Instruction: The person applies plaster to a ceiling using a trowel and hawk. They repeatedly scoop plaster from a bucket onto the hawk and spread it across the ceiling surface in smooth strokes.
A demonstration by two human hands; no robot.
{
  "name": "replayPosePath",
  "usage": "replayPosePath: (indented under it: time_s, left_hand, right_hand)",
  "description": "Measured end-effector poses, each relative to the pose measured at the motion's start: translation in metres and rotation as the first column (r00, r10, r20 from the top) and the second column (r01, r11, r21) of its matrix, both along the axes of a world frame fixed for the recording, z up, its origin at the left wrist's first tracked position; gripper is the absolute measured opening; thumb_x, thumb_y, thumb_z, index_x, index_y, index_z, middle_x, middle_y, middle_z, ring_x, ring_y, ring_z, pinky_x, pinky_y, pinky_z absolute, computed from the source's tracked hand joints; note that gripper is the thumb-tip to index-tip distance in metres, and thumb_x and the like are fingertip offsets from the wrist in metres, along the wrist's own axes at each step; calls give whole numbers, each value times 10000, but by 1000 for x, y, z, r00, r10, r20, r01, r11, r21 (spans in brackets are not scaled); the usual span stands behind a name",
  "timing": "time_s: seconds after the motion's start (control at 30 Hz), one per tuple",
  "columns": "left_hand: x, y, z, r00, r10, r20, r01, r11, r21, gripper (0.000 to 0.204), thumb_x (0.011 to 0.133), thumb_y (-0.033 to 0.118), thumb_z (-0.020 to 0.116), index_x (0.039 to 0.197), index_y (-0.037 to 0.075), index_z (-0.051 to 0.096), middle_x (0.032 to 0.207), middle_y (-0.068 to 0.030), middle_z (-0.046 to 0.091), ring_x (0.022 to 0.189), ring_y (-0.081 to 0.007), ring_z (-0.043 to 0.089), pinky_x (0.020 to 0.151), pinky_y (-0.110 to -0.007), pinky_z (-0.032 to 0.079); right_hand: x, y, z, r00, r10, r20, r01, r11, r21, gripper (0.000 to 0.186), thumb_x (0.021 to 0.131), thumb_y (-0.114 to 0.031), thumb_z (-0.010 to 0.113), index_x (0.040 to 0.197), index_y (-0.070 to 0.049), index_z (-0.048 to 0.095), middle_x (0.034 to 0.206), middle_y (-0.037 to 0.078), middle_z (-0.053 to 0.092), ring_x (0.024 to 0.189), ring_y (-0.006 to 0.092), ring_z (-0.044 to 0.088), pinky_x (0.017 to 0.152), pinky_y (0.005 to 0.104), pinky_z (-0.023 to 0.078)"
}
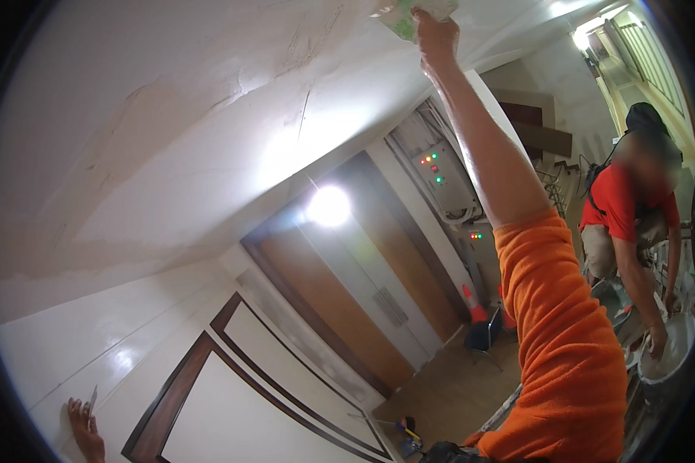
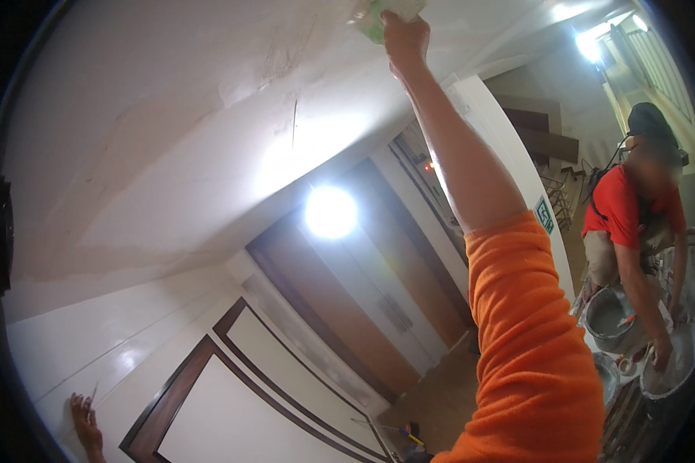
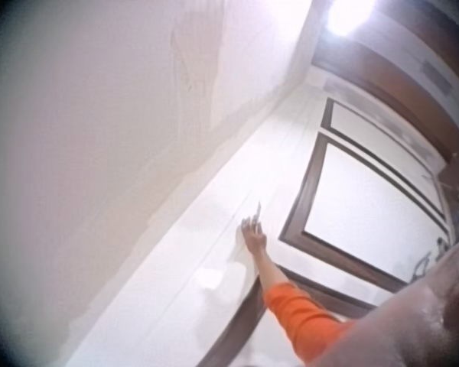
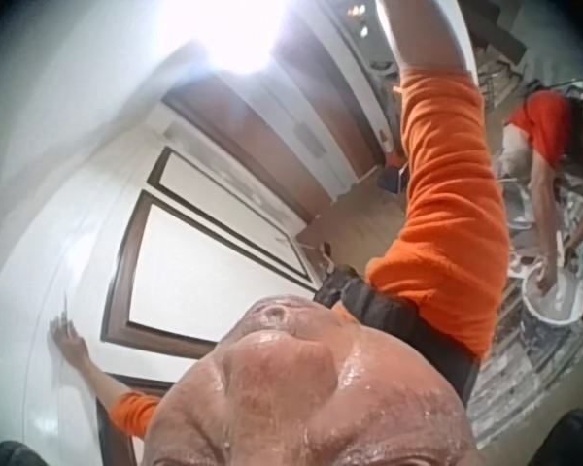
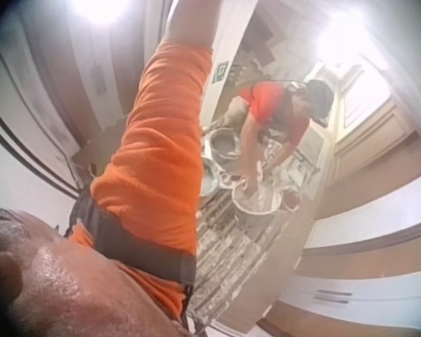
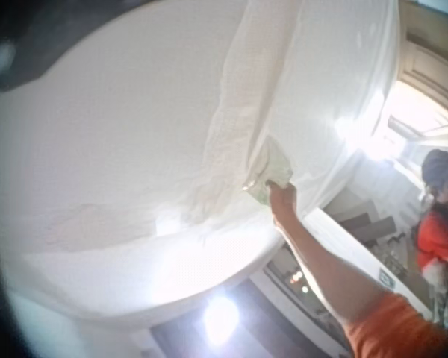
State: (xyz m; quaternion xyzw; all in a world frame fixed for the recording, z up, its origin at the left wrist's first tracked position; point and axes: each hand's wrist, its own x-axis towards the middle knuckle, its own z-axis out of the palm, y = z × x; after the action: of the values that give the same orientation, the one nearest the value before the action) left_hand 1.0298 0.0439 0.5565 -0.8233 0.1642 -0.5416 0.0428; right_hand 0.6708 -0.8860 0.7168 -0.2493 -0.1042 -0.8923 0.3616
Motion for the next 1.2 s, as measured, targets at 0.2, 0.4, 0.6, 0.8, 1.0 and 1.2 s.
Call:
replayPosePath:
  time_s: [0.2, 0.4, 0.6, 0.8, 1.0, 1.2]
  left_hand:
    - [-4, -9, 2, 998, -40, 46, 40, 999, 9, 333, 941, 88, 525, 1258, 22, 603, 1452, -181, 459, 1420, -382, 346, 1168, -466, 284]
    - [-6, -29, 22, 997, -53, 55, 51, 998, 47, 322, 945, 91, 528, 1249, 23, 611, 1446, -178, 466, 1412, -373, 361, 1163, -462, 298]
    - [-2, -10, 3, 995, -78, 56, 80, 996, -33, 318, 955, 100, 523, 1248, 16, 617, 1432, -177, 473, 1409, -373, 363, 1162, -466, 300]
    - [-3, -7, 8, 995, -68, 78, 67, 998, 5, 322, 953, 103, 523, 1253, 34, 617, 1435, -184, 471, 1409, -385, 360, 1161, -475, 295]
    - [2, -18, 9, 987, -156, 29, 158, 986, -54, 322, 947, 93, 521, 1247, 24, 614, 1438, -187, 469, 1414, -388, 353, 1159, -479, 295]
    - [2, 5, -11, 993, -115, 2, 115, 986, -122, 327, 945, 81, 517, 1245, -11, 607, 1455, -194, 451, 1419, -373, 350, 1157, -458, 303]
  right_hand:
    - [77, 19, 14, 937, -252, -243, 317, 905, 282, 411, 862, -73, 624, 1270, -119, 642, 1186, 110, 685, 1094, 325, 641, 959, 422, 492]
    - [200, 96, 29, 946, -302, -120, 318, 934, 164, 486, 874, 15, 549, 1333, -135, 600, 1348, 89, 585, 1219, 285, 546, 1044, 401, 437]
    - [234, 153, -30, 948, -130, -292, 102, 989, -111, 352, 911, -22, 549, 1234, -118, 650, 1254, 68, 640, 1132, 304, 591, 985, 387, 470]
    - [161, 32, -17, 970, -102, -222, 157, 956, 249, 337, 931, -194, 577, 1236, -59, 625, 1154, 185, 656, 1054, 366, 625, 897, 423, 500]
    - [152, 36, 47, 996, -51, -78, 72, 951, 300, 345, 951, -246, 550, 1223, -46, 620, 1026, 141, 666, 979, 279, 637, 856, 380, 498]
    - [225, 123, 18, 965, 29, -259, 10, 989, 150, 493, 834, -10, 586, 1322, -74, 590, 1225, 156, 620, 1172, 330, 584, 1003, 397, 462]
